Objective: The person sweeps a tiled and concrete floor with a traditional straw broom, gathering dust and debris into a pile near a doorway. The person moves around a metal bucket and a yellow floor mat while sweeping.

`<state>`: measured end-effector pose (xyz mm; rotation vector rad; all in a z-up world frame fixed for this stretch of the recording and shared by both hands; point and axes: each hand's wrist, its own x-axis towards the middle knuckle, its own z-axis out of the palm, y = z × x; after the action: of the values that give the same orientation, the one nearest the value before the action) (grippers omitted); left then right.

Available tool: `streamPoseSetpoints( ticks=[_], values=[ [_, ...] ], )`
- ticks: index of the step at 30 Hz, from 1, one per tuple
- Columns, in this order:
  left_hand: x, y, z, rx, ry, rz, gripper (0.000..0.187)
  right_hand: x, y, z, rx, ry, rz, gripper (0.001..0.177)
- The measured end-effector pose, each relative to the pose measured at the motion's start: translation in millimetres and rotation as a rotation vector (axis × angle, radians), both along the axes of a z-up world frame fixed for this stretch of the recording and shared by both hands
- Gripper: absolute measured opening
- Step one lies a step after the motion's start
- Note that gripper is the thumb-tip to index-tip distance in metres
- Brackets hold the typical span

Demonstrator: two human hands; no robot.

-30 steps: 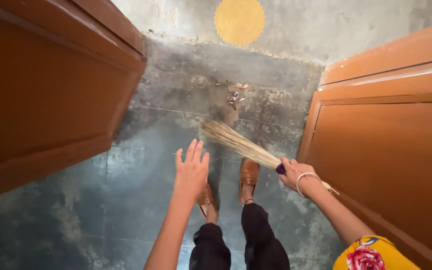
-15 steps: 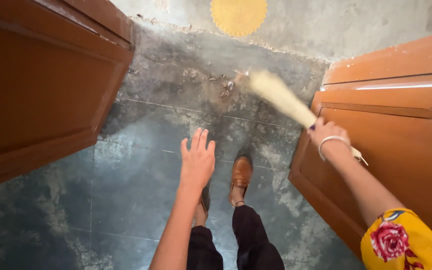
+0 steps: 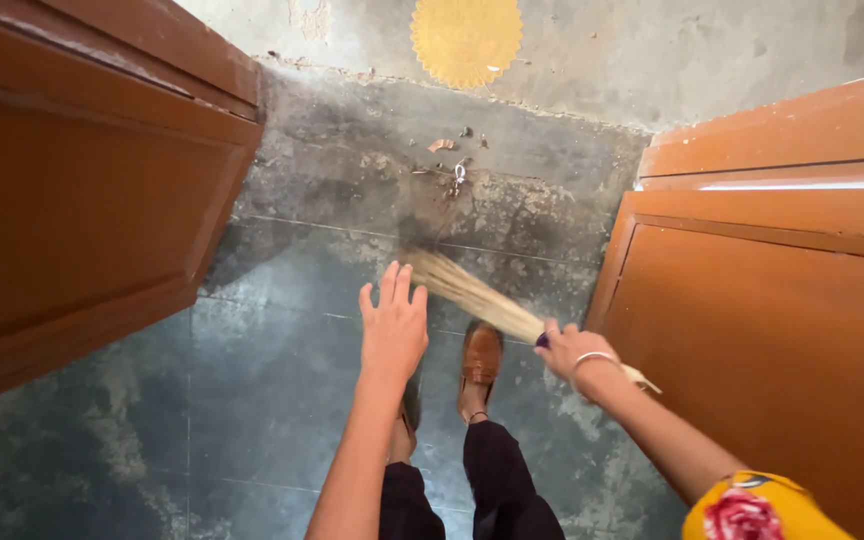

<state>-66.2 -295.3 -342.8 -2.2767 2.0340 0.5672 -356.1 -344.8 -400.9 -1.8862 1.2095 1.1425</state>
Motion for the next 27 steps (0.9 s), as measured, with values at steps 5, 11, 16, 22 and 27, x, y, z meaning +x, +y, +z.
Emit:
streamPoseSetpoints(
  ticks=[5, 11, 16, 22, 27],
  values=[
    [7.6, -1.0, -5.4, 0.017, -0.042, -0.016, 0.027, 4.3, -50.4, -38.2, -0.083, 0.077, -0.164, 0.052],
    [21.2, -11.7, 1.0, 0.054, -0.044, 0.003, 0.028, 4.7, -149.6, -32.0, -0.406, 0.114, -0.356, 0.056],
    [29.2, -29.2, 11.4, -0.021, -0.042, 0.022, 0.030, 21.0, -125.9, 12.2, -0.305, 0.077, -0.276, 0.056],
    [31.0, -37.2, 21.1, 0.035, -0.060, 0.010, 0.033, 58.8, -30.2, 21.1, -0.018, 0.036, -0.168, 0.056],
    [37.7, -32.6, 18.4, 0.054, -0.048, -0.015, 0.035, 69.6, -0.2, -29.0, 0.014, 0.012, -0.152, 0.063]
  ],
)
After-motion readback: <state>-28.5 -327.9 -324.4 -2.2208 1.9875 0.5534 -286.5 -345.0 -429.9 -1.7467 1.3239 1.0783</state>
